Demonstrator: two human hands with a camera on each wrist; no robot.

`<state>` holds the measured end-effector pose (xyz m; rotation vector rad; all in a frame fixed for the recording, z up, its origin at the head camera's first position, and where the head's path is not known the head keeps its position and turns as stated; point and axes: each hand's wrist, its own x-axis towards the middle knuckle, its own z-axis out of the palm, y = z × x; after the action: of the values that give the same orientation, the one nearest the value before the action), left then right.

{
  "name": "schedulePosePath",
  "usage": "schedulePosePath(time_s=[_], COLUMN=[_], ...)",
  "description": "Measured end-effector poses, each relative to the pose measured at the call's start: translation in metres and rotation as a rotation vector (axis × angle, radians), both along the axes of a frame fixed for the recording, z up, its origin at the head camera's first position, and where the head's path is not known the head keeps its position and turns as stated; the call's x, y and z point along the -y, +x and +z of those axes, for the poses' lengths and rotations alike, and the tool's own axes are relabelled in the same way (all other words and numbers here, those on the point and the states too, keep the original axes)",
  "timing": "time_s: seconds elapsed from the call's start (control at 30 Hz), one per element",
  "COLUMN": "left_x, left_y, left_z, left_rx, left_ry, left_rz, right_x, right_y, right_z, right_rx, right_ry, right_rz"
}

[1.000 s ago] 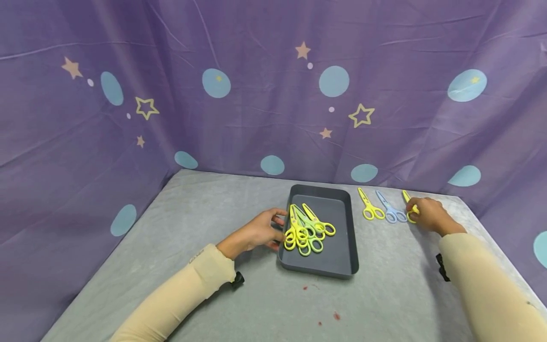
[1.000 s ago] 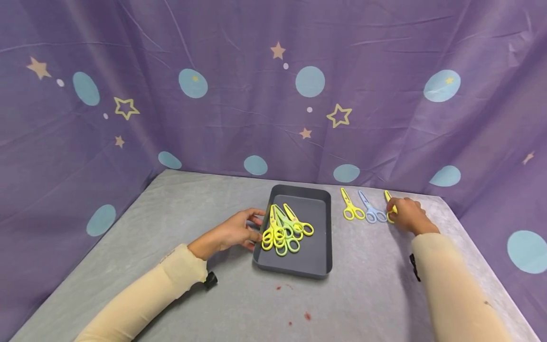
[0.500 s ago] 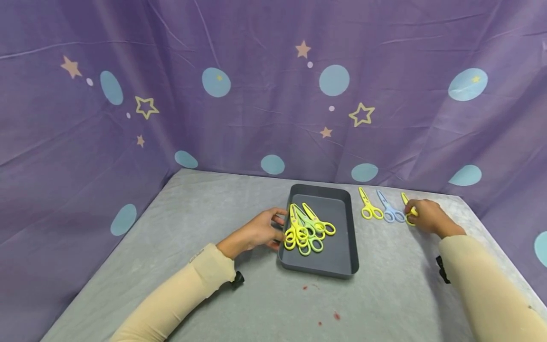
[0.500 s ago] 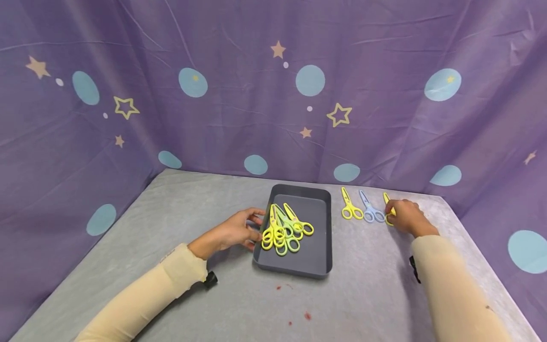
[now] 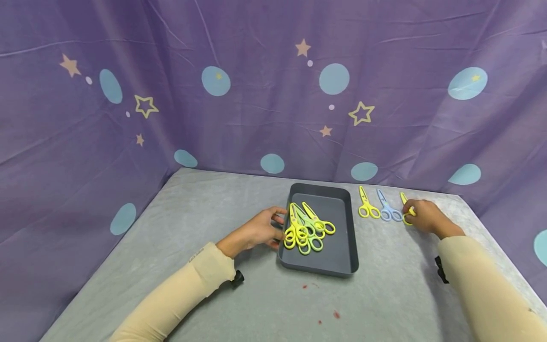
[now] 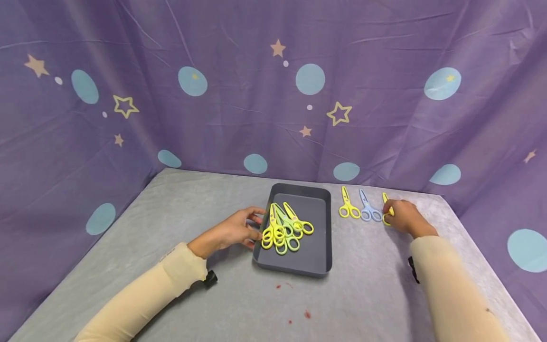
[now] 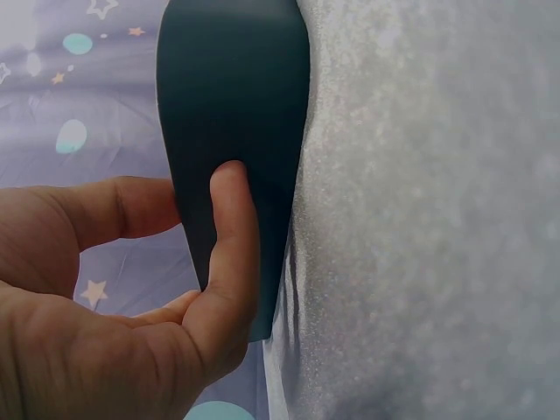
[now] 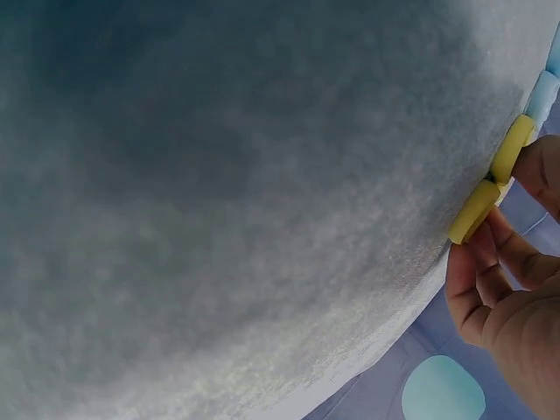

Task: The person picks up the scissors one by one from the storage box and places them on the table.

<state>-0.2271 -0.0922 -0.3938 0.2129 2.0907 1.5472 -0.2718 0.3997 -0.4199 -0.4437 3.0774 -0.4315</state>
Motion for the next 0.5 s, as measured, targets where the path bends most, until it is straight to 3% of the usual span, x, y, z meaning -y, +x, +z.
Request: schedulePosePath(time_s=[0.27,0.5], left_x=[-0.0015,-0.0008], left_y=[-0.0013,-0.0016], left_z=[-0.0005,-0.0018], left_rx=[-0.003,0.005], left_ry=[0.002,0.005], left_rz=[-0.001,-0.001], right_x=[-0.0013,0.0021], right_y=[0.0025,0.0048], right_z=[0.0012,0.0009], right_rx=[0.008,-0.05], right_ry=[-0.008,-0.011], right_rz=[-0.018,-0.006])
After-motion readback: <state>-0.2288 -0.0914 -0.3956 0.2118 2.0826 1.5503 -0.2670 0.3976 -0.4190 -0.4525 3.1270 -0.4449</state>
